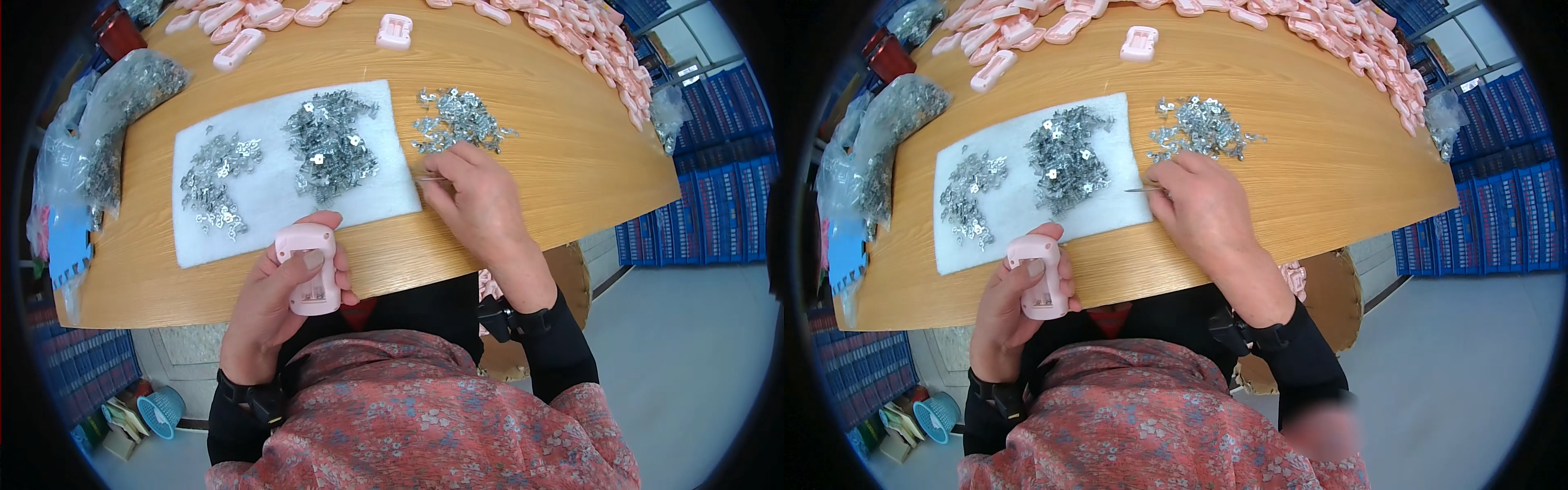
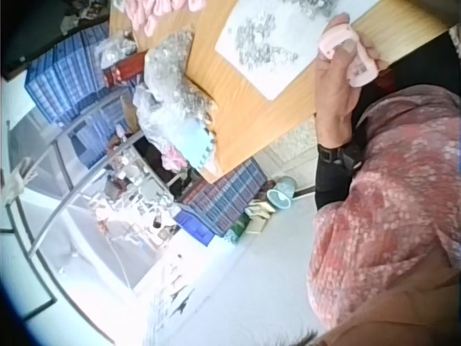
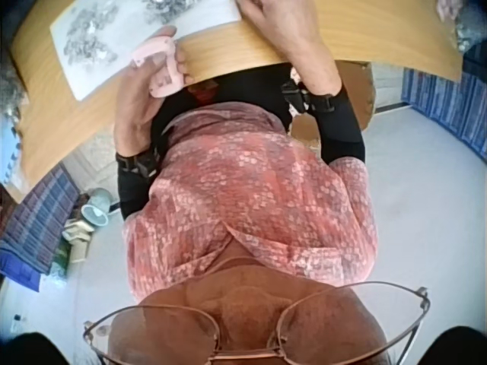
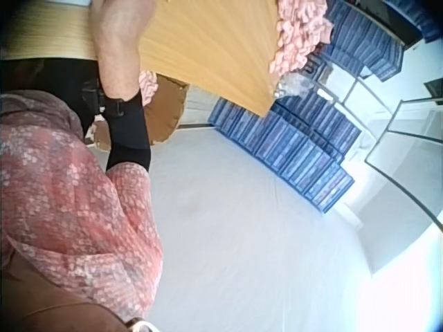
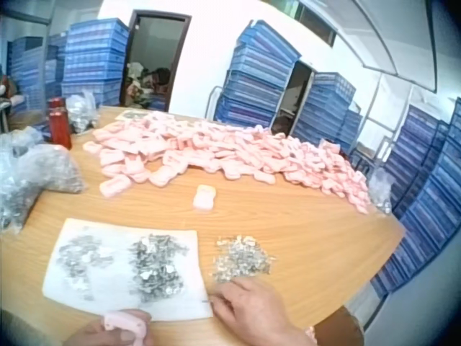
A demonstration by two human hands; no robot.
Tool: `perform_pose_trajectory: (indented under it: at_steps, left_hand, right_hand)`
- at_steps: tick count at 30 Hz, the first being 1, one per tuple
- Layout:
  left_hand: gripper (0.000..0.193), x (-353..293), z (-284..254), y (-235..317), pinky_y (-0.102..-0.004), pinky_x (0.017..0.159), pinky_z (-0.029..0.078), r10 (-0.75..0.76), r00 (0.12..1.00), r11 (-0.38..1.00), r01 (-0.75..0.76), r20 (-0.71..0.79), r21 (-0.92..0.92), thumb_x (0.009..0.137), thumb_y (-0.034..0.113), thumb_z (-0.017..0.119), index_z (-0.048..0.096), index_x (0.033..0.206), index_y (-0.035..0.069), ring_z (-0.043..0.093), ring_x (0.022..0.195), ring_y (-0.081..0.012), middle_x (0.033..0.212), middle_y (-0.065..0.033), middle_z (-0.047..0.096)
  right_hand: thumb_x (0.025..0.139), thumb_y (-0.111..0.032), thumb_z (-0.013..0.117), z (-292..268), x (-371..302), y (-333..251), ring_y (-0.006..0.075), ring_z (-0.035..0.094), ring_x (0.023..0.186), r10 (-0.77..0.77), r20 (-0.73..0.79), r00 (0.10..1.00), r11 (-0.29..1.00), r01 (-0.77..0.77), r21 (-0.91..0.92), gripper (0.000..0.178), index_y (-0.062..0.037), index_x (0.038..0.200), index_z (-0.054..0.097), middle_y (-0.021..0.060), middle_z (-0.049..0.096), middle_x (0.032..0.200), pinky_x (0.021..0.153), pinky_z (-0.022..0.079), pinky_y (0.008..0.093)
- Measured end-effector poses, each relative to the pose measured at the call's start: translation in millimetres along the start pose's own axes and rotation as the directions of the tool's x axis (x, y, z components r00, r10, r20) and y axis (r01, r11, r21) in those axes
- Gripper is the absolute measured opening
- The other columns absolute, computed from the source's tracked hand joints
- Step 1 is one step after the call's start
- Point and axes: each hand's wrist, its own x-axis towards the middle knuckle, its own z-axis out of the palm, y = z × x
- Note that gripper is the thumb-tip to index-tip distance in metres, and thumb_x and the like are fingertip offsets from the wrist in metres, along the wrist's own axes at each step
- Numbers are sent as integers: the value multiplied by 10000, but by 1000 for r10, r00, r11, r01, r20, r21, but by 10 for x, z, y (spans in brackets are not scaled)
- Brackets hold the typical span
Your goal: The person sits at a table and uses a small metal tool to insert silver metal pieces into pink plastic casings. They pick up a casing, insert a metal piece, and place the finished unit on the table, repeating this process continuously.
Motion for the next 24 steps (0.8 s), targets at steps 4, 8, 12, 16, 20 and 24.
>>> perform_pose_trajectory:
  at_steps: [4,8,12,16,20,24]
  left_hand:
    - [442,23,-12,6,-398,753,606,-4,1000,1000,4,27,-16,963,127,570,469,1383,36,661,840,-204,967,-118,635]
    - [434,10,-22,14,-390,748,602,-9,999,1000,9,31,-20,966,126,562,468,1380,35,653,841,-197,966,-117,631]
    - [438,-22,-4,27,-367,742,598,-19,1000,1000,19,17,-16,962,117,561,465,1382,35,655,844,-184,969,-109,633]
    - [452,8,62,63,-345,735,594,-51,998,998,52,-30,41,947,105,588,469,1377,36,659,839,-163,967,-87,640]
    - [463,50,99,77,-337,729,595,-36,998,999,37,-57,31,935,108,617,475,1370,39,663,826,-149,960,-71,645]
    - [460,46,92,65,-336,733,598,-28,997,999,30,-69,29,938,124,619,477,1367,40,660,831,-145,955,-72,644]
  right_hand:
    - [802,-154,704,150,201,-229,325,637,793,3,78,997,1000,-5,21,95,-69,844,703,110,636,802,702,509,436]
    - [831,-171,710,273,293,-234,296,640,765,-1,97,995,1000,3,-19,120,-55,861,699,100,637,789,656,496,393]
    - [827,-116,704,204,243,-134,294,641,752,41,149,988,994,-56,98,101,-30,878,687,119,652,809,655,499,374]
    - [838,-91,679,163,195,-93,328,638,785,11,166,986,993,-30,115,77,-28,880,670,138,660,842,681,500,413]
    - [835,-77,676,178,174,-91,343,638,810,-44,152,987,991,24,135,102,-31,924,658,145,659,864,701,504,426]
    - [838,-46,681,203,174,-148,295,655,806,50,136,990,969,-81,234,141,-22,970,637,141,662,869,707,519,382]
